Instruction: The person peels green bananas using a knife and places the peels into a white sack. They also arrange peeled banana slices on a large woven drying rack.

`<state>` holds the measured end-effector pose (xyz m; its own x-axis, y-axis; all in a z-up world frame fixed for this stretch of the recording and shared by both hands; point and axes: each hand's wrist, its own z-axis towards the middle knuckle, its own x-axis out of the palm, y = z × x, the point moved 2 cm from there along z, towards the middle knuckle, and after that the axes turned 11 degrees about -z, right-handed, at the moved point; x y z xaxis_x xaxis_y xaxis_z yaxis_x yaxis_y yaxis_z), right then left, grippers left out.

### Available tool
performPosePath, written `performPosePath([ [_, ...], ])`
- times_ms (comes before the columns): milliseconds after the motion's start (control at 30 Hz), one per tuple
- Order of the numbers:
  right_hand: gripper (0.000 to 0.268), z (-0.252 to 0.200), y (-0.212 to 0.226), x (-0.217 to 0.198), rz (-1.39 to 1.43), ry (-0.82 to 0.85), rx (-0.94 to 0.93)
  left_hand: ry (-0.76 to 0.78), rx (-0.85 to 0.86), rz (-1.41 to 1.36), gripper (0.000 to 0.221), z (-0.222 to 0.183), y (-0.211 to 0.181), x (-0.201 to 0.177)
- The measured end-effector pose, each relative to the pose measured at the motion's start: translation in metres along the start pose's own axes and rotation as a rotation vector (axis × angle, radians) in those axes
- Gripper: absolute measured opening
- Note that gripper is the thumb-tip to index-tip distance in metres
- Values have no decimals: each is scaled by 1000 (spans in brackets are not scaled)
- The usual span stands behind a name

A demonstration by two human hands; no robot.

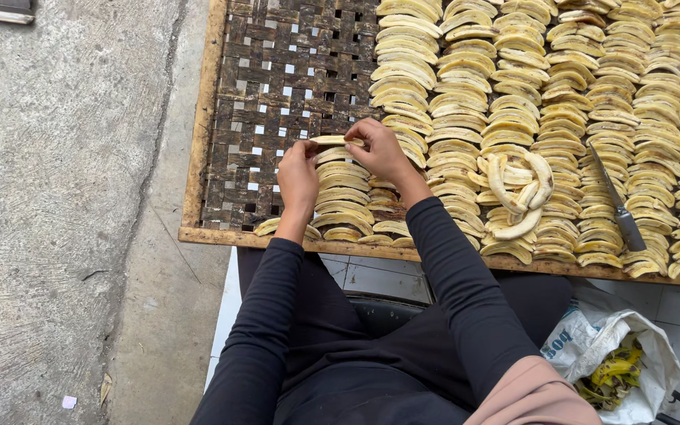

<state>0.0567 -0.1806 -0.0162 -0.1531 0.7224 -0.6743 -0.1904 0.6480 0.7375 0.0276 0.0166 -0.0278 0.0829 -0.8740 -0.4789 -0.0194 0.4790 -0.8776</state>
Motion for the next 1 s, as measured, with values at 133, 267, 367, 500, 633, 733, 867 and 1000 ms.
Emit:
performPosePath([
  [133, 13, -2, -7, -1, -58, -62, -177, 52, -95, -6, 22, 2, -13, -1],
  [267, 6, -9, -2, -5, -92, -17, -107, -57, 143, 139, 36, 4, -29, -1],
  [367, 13, -16, 7, -14, -188, -1, -54, 38, 377, 217, 38, 14, -26, 19],
  [500, 19, -51, 13, -50, -259, -230, -55, 217, 399, 245, 40, 17, -12, 43],
  [633, 35, -122, -37, -116, -697, -317, 377, 267, 326, 222, 42, 17, -6, 47],
  [733, 51, -181, -64, -136, -961, -258, 564, 58, 450, 345, 44, 17, -17, 48],
  [867, 43, -202, -78, -136, -1002, -189, 558, 94, 264, -9, 36, -1, -45, 79],
  [1000, 38, -180, -50, -146, -243, -355, 674, 443, -140, -713, 55, -59, -75, 127],
])
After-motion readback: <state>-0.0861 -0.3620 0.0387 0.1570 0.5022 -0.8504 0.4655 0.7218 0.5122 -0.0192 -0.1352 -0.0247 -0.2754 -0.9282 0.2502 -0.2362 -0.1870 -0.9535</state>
